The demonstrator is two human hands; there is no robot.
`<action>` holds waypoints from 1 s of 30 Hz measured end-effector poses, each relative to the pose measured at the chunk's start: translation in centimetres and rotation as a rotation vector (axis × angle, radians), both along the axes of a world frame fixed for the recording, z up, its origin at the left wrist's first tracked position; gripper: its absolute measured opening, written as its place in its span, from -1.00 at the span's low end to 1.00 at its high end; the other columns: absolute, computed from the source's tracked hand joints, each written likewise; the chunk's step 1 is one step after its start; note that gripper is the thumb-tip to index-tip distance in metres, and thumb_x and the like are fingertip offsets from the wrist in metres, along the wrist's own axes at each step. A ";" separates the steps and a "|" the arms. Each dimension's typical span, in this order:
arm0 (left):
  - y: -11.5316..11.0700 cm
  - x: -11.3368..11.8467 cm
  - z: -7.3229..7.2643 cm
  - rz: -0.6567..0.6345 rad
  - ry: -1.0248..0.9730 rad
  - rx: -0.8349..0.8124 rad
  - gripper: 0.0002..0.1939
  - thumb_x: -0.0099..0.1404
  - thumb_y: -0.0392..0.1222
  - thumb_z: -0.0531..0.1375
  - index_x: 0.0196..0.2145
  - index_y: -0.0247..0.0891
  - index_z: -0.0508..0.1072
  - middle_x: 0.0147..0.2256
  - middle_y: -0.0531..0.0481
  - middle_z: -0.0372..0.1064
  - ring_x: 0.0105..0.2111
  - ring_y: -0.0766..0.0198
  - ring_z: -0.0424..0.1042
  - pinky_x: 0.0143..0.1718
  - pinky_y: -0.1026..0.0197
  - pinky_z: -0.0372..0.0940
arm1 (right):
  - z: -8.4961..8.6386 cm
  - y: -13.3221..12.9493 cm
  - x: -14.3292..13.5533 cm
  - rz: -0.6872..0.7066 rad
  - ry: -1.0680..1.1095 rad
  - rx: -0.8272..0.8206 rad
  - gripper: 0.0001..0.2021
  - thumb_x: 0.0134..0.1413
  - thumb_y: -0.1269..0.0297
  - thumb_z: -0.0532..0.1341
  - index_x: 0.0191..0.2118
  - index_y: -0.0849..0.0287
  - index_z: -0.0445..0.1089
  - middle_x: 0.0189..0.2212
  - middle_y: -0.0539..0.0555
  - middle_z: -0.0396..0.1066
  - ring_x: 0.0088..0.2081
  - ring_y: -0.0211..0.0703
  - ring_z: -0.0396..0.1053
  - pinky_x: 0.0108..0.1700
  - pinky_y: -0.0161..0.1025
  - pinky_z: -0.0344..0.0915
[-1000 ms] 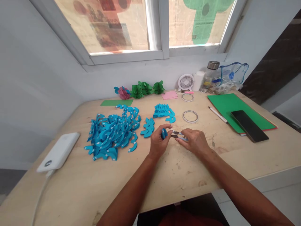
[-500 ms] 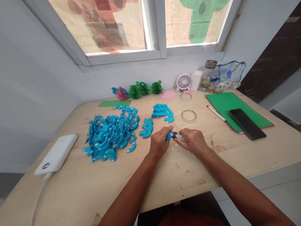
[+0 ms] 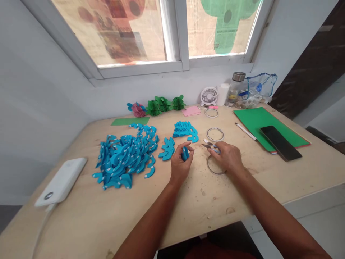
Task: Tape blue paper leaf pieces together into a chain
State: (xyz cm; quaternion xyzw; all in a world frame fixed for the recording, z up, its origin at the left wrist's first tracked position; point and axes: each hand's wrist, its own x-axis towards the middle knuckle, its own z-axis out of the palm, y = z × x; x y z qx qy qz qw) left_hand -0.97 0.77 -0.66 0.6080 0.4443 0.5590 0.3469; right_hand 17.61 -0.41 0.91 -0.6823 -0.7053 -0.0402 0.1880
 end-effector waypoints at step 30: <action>-0.2 0.7 0.6 -0.059 -0.168 -0.193 -0.67 0.04 -0.21 0.24 -0.19 -0.22 0.37 -0.46 0.07 0.36 -0.56 0.43 0.24 -0.54 0.36 0.14 | -0.2 1.0 2.3 0.055 0.065 -0.118 -0.81 0.08 0.22 0.08 -0.36 0.13 0.41 -0.38 0.04 0.42 -0.36 -0.20 0.33 -0.41 -0.31 0.08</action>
